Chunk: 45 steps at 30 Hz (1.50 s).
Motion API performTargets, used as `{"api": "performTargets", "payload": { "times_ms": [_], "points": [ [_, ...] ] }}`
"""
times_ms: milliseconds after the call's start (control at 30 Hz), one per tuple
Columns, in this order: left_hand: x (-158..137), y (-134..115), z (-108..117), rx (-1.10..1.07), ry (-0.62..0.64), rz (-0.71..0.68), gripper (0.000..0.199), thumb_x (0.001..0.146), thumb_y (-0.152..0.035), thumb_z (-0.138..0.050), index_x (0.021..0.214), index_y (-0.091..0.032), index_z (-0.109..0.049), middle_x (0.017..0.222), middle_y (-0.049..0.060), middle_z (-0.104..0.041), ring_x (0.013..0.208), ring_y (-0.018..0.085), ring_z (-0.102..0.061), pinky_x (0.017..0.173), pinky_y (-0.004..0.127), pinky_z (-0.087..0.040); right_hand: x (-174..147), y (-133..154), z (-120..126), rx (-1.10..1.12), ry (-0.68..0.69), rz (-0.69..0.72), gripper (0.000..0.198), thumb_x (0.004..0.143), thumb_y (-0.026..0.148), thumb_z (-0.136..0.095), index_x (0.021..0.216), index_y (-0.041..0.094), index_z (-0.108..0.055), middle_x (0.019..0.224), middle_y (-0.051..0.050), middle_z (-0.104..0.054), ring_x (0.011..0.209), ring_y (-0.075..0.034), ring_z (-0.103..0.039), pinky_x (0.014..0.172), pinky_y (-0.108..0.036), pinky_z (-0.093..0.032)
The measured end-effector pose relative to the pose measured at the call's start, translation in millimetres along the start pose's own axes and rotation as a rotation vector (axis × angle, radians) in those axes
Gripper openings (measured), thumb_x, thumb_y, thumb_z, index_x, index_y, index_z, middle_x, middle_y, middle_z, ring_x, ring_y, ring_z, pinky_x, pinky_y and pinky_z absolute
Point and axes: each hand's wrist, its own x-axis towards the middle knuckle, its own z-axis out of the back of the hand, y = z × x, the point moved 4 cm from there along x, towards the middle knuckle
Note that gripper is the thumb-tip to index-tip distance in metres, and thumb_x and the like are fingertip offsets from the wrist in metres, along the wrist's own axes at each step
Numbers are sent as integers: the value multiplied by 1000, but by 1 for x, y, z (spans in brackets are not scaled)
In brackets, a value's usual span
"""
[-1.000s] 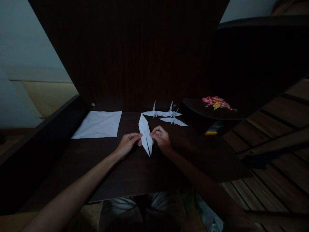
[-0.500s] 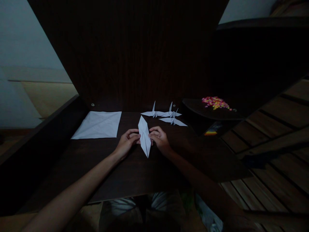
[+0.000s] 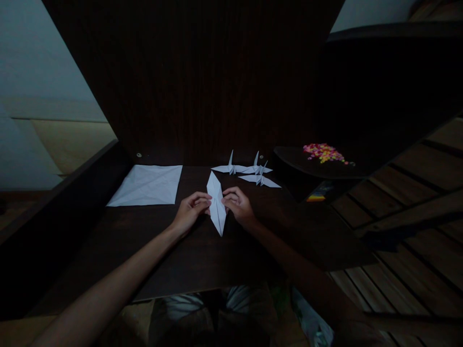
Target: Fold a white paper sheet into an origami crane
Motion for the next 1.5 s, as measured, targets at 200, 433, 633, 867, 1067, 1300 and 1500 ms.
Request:
{"api": "performTargets", "payload": {
  "times_ms": [200, 433, 633, 867, 1067, 1300, 1500],
  "points": [
    [3, 4, 3, 4, -18, 24, 20, 63, -22, -72, 80, -13, -70, 74, 3, -68, 63, 13, -60, 63, 26, -49, -2, 3, 0, -46, 18, -20, 15, 66, 27, -66, 78, 17, -65, 56, 3, -60, 46, -10, -52, 47, -24, -42],
    [1, 4, 3, -53, 5, 67, 28, 58, -18, -75, 85, -12, -70, 74, 4, -69, 66, 14, -61, 66, 26, -48, -1, 1, 4, -22, -40, -139, 16, 61, 25, -68, 74, 16, -69, 62, 0, -65, 56, -12, -57, 55, -25, -44],
    [2, 6, 5, -17, 9, 46, 35, 55, -15, -78, 89, -13, -69, 75, 1, -67, 71, 12, -61, 69, 23, -46, -2, 5, 3, -18, -21, -155, 20, 58, 22, -71, 77, 16, -69, 61, 1, -65, 56, -11, -56, 58, -25, -46],
    [1, 5, 5, 20, 9, 39, 36, 54, -15, -80, 89, -14, -69, 74, 0, -66, 70, 11, -60, 69, 22, -45, -1, 0, 5, -42, -23, -150, 25, 54, 20, -76, 78, 16, -70, 70, -1, -66, 66, -12, -60, 64, -25, -47],
    [2, 5, 4, 65, 31, 9, 38, 53, -17, -81, 89, -14, -68, 75, 1, -66, 67, 11, -60, 65, 23, -46, -1, -3, 7, -35, -7, -114, 27, 53, 20, -77, 79, 15, -71, 69, -2, -66, 62, -11, -57, 59, -24, -46],
    [0, 3, 2, 71, 30, -6, 38, 52, -18, -81, 88, -13, -68, 74, 2, -66, 64, 11, -59, 62, 23, -46, -4, 3, 6, -67, -11, -58, 26, 56, 20, -75, 81, 15, -70, 70, -2, -66, 61, -10, -57, 59, -23, -46],
    [3, 1, 5, 106, -14, -30, 31, 55, -17, -77, 86, -15, -70, 72, 0, -66, 68, 12, -60, 66, 23, -46, -4, 5, 4, -95, 0, -48, 26, 57, 21, -73, 82, 16, -69, 73, -2, -67, 66, -12, -60, 65, -26, -49]
  ]
}}
